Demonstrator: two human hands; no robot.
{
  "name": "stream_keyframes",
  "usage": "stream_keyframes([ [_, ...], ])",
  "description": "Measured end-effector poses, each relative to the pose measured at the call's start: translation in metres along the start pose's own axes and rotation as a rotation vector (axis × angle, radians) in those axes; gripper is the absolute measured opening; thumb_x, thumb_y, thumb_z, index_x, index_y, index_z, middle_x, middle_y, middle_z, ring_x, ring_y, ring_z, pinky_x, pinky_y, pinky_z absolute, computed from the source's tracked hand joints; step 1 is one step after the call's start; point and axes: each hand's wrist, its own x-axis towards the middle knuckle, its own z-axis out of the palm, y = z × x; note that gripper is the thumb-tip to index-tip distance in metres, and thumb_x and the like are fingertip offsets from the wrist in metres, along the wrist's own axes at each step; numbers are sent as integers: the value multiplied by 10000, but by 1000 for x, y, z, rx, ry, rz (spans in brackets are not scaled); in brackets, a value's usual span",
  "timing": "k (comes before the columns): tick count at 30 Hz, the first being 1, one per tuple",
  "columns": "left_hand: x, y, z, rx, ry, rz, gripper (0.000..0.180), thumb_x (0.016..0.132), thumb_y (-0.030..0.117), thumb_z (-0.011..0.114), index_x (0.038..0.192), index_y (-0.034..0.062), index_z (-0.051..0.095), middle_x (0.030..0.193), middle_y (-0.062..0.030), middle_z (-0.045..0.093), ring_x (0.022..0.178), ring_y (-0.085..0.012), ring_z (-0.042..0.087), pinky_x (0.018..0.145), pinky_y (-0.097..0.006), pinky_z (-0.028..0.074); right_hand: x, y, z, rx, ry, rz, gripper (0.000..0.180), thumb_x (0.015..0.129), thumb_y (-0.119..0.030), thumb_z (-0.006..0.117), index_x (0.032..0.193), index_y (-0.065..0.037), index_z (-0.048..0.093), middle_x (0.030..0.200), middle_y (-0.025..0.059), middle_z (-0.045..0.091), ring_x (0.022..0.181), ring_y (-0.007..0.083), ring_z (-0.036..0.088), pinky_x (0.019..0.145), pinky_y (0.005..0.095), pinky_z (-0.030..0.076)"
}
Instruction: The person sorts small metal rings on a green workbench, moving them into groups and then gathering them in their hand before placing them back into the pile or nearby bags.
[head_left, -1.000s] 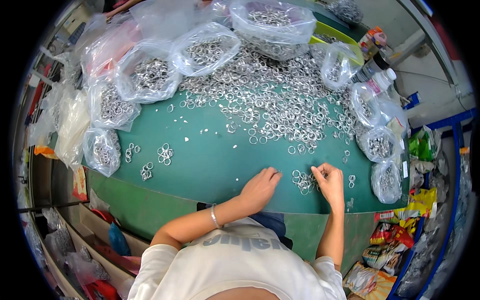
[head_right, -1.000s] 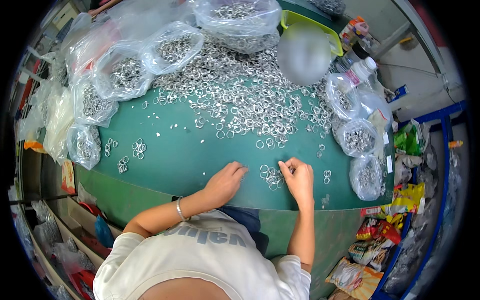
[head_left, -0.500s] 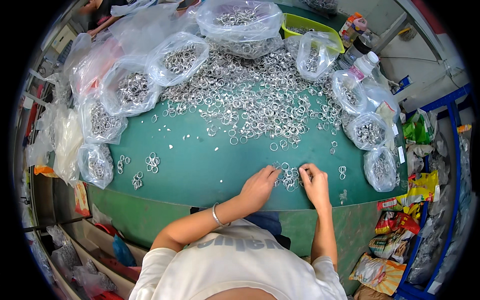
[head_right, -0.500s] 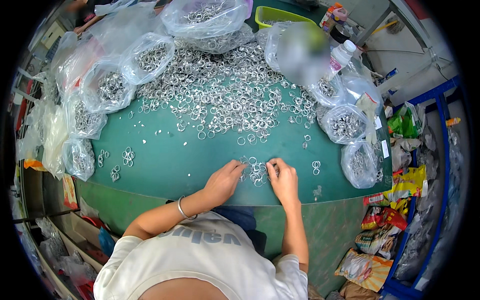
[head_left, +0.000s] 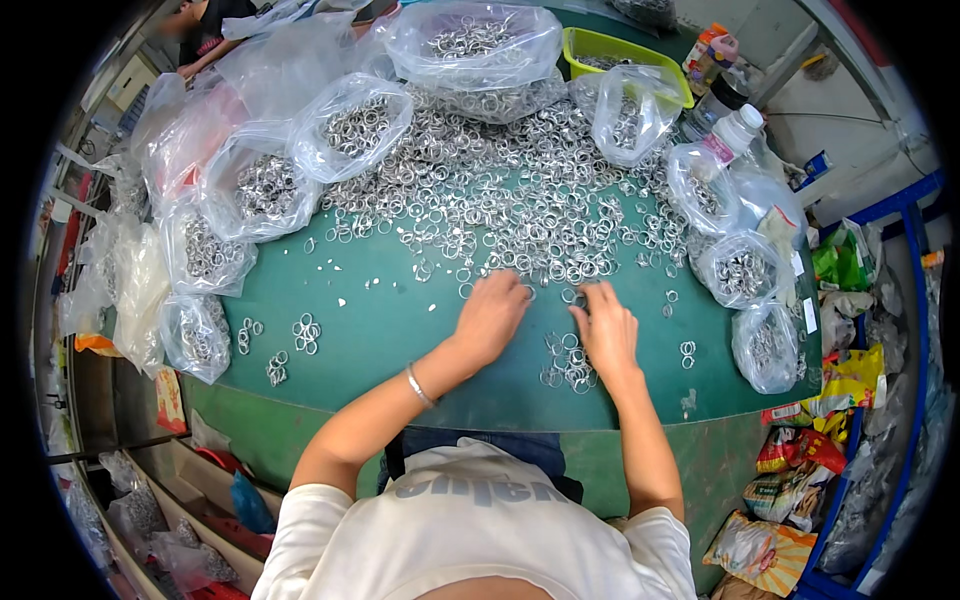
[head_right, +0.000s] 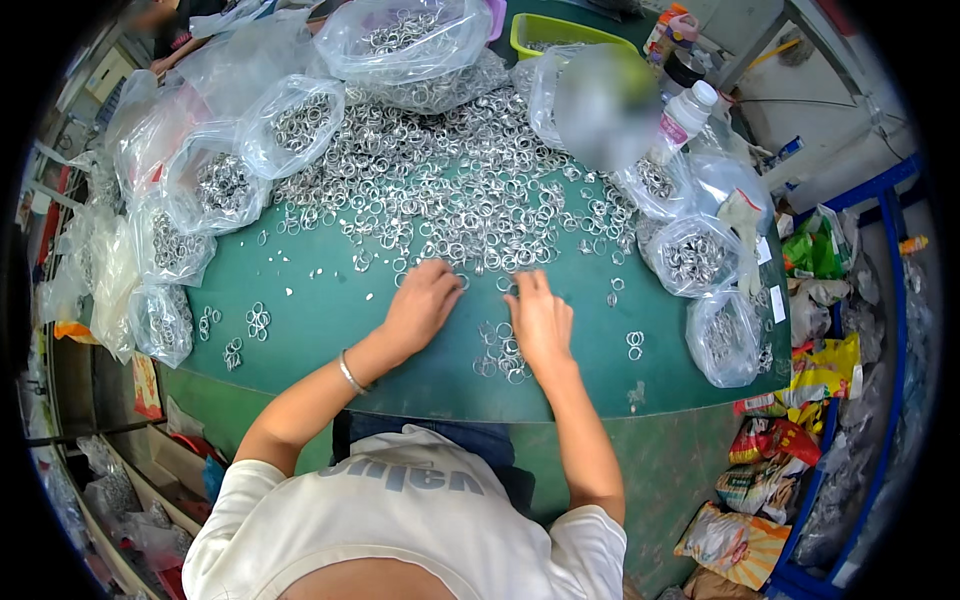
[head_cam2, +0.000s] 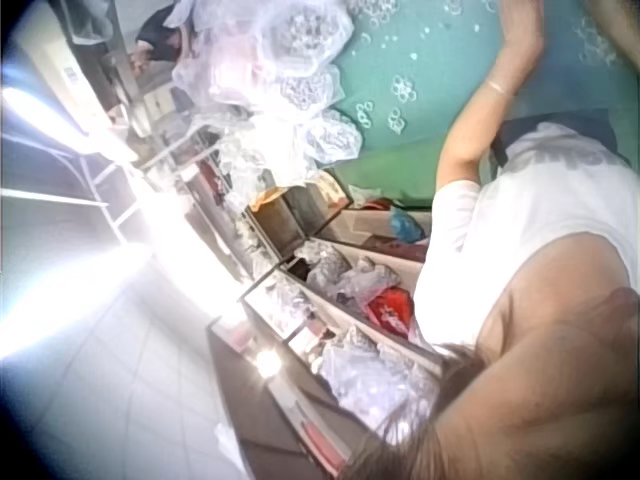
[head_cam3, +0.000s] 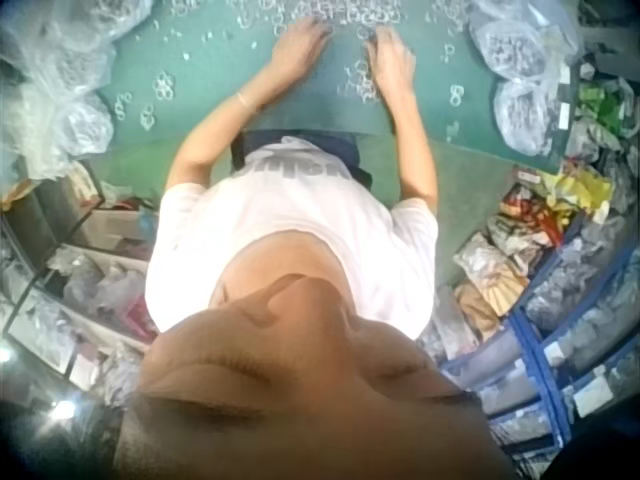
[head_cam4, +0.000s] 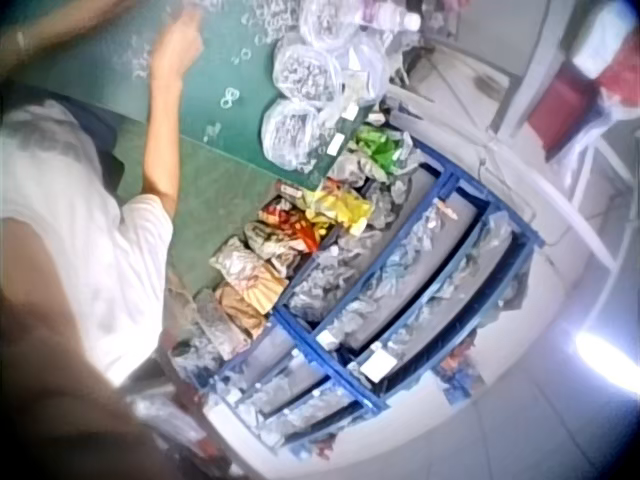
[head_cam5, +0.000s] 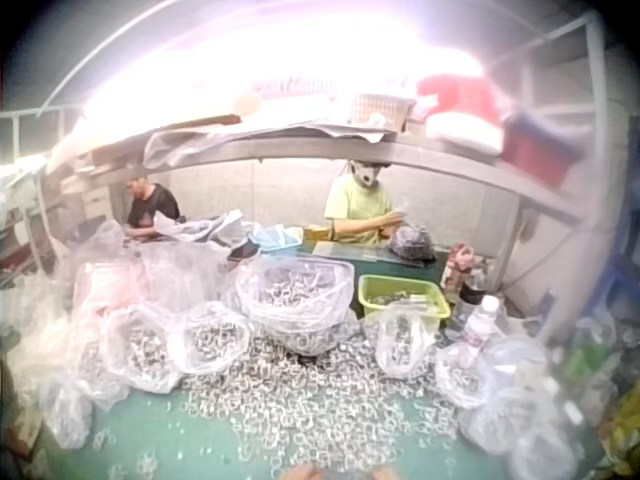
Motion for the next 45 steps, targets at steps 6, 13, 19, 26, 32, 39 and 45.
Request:
stream_keyframes([
  [6, 5, -20, -23, 189, 177, -113, 170, 772, 30, 615, 937, 54, 580, 976, -93, 508, 899, -282, 493, 741, -380, 390, 1, 19, -23, -43, 268, 170, 276, 830, -140, 638, 1092, -90, 564, 991, 117, 568, 699, 362, 621, 596, 459, 493],
  [13, 30, 9, 3, 182, -50, 108, 368, 759, 98, 667, 1112, 114, 566, 1237, -98, 472, 1186, -303, 411, 946, -495, 334, 2, 3, -10, -20, 76, 70, 243, 823, -134, 646, 1050, -81, 579, 996, 114, 559, 708, 365, 618, 609, 470, 486],
  [19, 35, -31, -5, 402, -14, -36, 415, 737, 20, 607, 1133, 142, 582, 1319, -79, 435, 1248, -332, 369, 1020, -597, 256, -6, 31, -23, 94, 239, 107, 179, 805, -85, 656, 979, -107, 619, 906, 80, 579, 635, 287, 608, 568, 403, 477],
  [26, 36, -21, -7, 283, 38, -83, 434, 717, -80, 546, 1114, 93, 577, 1293, -123, 439, 1232, -334, 382, 1021, -553, 270, -4, 25, -9, -79, 66, -6, 117, 831, -113, 620, 946, -123, 641, 930, 100, 538, 641, 342, 601, 549, 452, 461],
  [32, 26, 0, 3, -53, -5, 53, 403, 714, -38, 577, 1106, 56, 575, 1233, -133, 472, 1184, -300, 423, 956, -470, 330, -23, 35, -20, 710, 2, 189, 60, 816, -10, 641, 874, 1, 648, 832, 11, 596, 607, 58, 459, 540, 214, 364],
  [39, 33, 17, 19, 102, -140, 175, 318, 774, 142, 669, 1077, 85, 590, 1234, -95, 485, 1161, -293, 419, 911, -448, 335, -10, 29, -33, 422, 150, 149, 57, 787, -20, 656, 842, -4, 661, 716, 100, 600, 581, 174, 533, 546, 299, 417],
  [45, 41, -8, 23, 273, 33, 82, 251, 749, 42, 617, 997, 75, 602, 1221, -103, 481, 1138, -287, 434, 893, -438, 328, 15, 43, -14, 25, 275, 97, 68, 805, -77, 656, 865, -48, 645, 837, 77, 595, 636, 265, 594, 572, 370, 453],
])
